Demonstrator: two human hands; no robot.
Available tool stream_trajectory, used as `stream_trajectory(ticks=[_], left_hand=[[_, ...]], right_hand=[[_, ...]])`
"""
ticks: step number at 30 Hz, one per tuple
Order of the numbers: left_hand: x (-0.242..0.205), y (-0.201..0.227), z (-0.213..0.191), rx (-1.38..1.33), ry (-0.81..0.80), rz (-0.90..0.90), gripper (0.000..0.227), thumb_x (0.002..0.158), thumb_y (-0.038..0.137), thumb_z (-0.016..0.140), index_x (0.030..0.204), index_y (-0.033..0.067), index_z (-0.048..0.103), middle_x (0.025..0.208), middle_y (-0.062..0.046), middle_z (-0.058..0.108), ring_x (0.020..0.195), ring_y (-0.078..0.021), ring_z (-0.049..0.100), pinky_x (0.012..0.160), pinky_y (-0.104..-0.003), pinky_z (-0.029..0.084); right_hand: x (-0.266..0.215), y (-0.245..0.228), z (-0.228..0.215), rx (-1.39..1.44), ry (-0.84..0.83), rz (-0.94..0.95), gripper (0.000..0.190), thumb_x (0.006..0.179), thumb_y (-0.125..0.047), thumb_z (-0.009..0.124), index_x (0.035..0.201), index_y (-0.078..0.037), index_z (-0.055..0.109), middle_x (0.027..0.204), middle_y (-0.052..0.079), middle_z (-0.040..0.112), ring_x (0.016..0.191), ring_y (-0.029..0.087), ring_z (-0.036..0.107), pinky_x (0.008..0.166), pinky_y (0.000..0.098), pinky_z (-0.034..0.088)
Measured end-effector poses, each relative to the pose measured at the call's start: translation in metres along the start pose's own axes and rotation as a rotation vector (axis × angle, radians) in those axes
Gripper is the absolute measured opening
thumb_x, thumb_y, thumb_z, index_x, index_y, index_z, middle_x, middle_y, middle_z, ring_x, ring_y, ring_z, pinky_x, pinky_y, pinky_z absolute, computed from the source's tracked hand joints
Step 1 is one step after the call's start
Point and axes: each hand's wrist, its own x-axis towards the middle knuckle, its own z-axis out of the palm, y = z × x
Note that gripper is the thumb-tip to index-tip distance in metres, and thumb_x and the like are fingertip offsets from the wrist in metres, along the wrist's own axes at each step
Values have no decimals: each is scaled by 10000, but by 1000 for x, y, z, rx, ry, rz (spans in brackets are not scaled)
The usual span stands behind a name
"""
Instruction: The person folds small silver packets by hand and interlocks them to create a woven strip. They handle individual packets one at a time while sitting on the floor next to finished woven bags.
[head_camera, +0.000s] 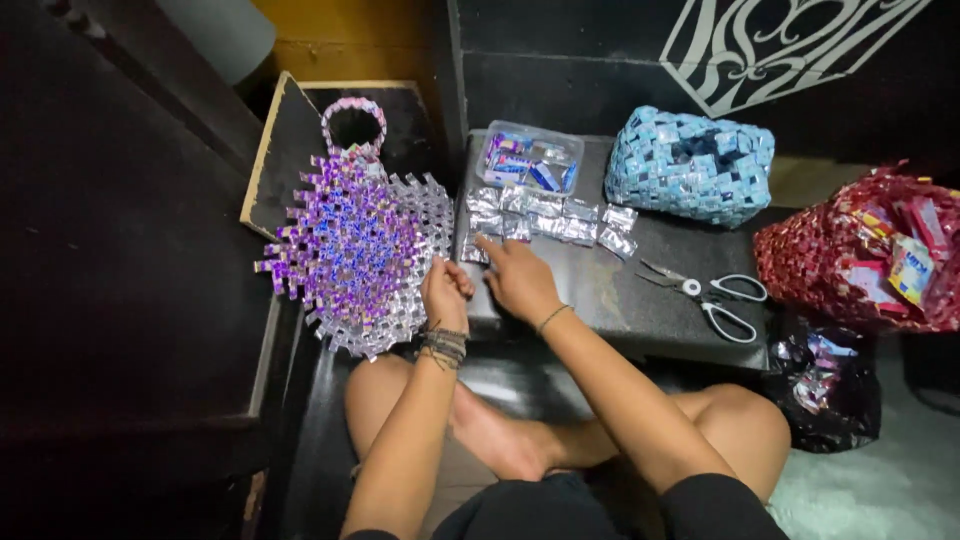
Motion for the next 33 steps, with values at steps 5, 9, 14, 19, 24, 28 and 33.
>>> stream_trajectory(ticks=[5,9,14,19,24,28,33], left_hand=[[-4,6,-3,20,-68,-14,448,1078,433,489,797,88,533,608,-67,470,522,-169,472,532,-290,407],[-13,8,5,247,-133,25,411,1085,357,504,812,56,559,625,-99,529,532,-175,516,531,-279,443],[-31,6,29,777,-249,192,291,1033,250,619,819,53,636,648,-118,641,575,-199,631,568,-306,517],[-27,-30,57,1104,-267,129,301,947,445,680,1016,154,719,943,-79,752,924,-271,726,792,-413,589],[-45,-45,70,1116,-440,75,558,873,571,781,1170,102,730,1049,-81,769,999,-233,735,855,-397,596],[-61,-24,82,1117,-501,52,459,881,460,774,1080,45,768,987,-137,772,1010,-309,724,873,-423,573],[-33,-46,60,1035,-500,84,241,894,284,789,986,63,764,776,-78,728,816,-187,707,727,-337,559]], right_hand=[[3,3,10,-58,73,-134,303,938,-349,648,1214,-241,712,922,86,588,858,323,654,719,414,570],[-35,30,4,2,227,-123,250,937,-390,670,999,-157,733,870,100,570,793,340,627,667,422,545],[-72,67,-3,70,303,125,252,874,-370,760,860,-137,667,884,88,611,832,328,657,704,407,540],[-65,85,5,492,350,495,184,885,-231,780,963,-113,662,947,137,714,975,378,697,818,462,541],[-77,96,5,1053,390,384,515,902,-29,700,1380,-2,509,824,109,665,724,159,636,666,270,518],[-77,102,14,1121,394,385,353,861,-59,779,1189,-17,655,829,80,728,707,114,671,653,231,544],[-78,114,18,1092,266,300,331,845,-40,748,1175,-69,741,832,35,685,753,112,619,714,263,538]])
